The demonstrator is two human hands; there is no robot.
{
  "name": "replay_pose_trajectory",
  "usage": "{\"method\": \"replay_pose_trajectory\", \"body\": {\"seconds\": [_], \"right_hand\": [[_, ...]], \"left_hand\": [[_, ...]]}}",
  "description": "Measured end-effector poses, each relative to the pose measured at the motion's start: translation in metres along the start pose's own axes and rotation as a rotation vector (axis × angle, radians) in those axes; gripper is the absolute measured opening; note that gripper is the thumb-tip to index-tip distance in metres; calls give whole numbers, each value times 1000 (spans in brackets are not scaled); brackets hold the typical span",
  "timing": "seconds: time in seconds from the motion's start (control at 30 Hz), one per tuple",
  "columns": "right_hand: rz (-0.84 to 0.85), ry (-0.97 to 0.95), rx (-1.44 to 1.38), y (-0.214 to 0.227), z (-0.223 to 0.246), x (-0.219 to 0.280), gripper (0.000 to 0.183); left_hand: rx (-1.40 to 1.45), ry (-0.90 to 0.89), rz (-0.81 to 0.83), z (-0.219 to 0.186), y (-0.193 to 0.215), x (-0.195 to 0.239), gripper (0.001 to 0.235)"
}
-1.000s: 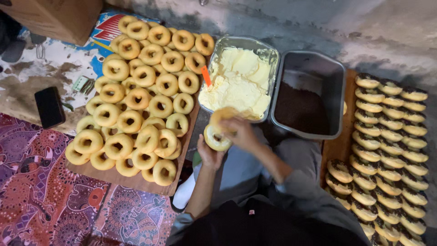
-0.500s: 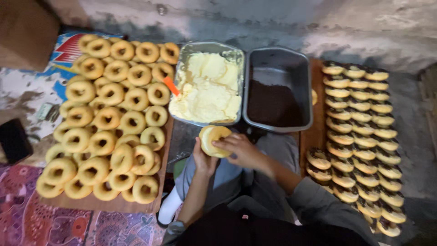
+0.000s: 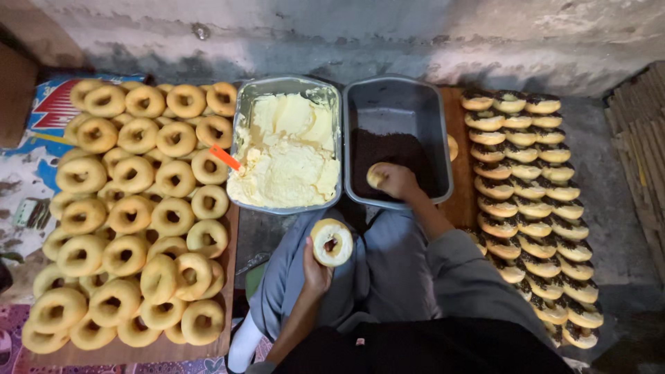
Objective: The person sits on the floor and repeatedly picks up plain donuts, dips them into a yellow cream, then into a dark granular topping, and places them on a wooden board. The process is repeated for multiple donuts throughout the clip.
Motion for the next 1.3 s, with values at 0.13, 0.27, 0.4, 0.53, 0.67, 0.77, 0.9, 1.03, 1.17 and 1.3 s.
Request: {"method": "replay_pose_trajectory", "body": {"seconds": [0.13, 0.27, 0.4, 0.53, 0.67, 0.77, 0.9, 1.03, 1.17, 1.3], "right_hand": [[-181, -47, 172, 42, 22, 25, 37], [-110, -442, -1357, 42, -43, 67, 41], [-256, -389, -1833, 62, -93, 159, 43], [-492, -242, -1759, 109, -150, 252, 40], [-709, -527, -1466, 117, -211, 299, 53], [-616, -479, -804, 120, -214, 286, 54], [-687, -634, -712, 95, -228, 257, 45], [-573, -750, -91, 107, -221, 251, 43], [-400, -621, 110, 113, -184, 263, 44], [-303, -593, -688, 61, -115, 259, 38]], "left_hand": [[-11, -1, -9, -3, 4, -1, 59], [10, -10, 12, -2, 15, -2, 58], [68, -37, 78, -5, 23, -7, 54], [46, 8, -33, -5, 37, -8, 55], [78, 1, 53, -12, 24, -8, 56], [36, 7, 36, -15, 14, -1, 58], [23, 14, 42, -22, -10, 9, 61], [86, 46, 134, -33, -46, 27, 58], [-6, 259, 229, -26, -65, 38, 59], [-124, 537, 239, 15, -49, 29, 66]]}}
Point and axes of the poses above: each hand's wrist, its own x-axis away from the middle knuckle, its own y-axis out of the back of the hand, z = x × y, the point moved 9 cm from there along -x, towards the middle knuckle
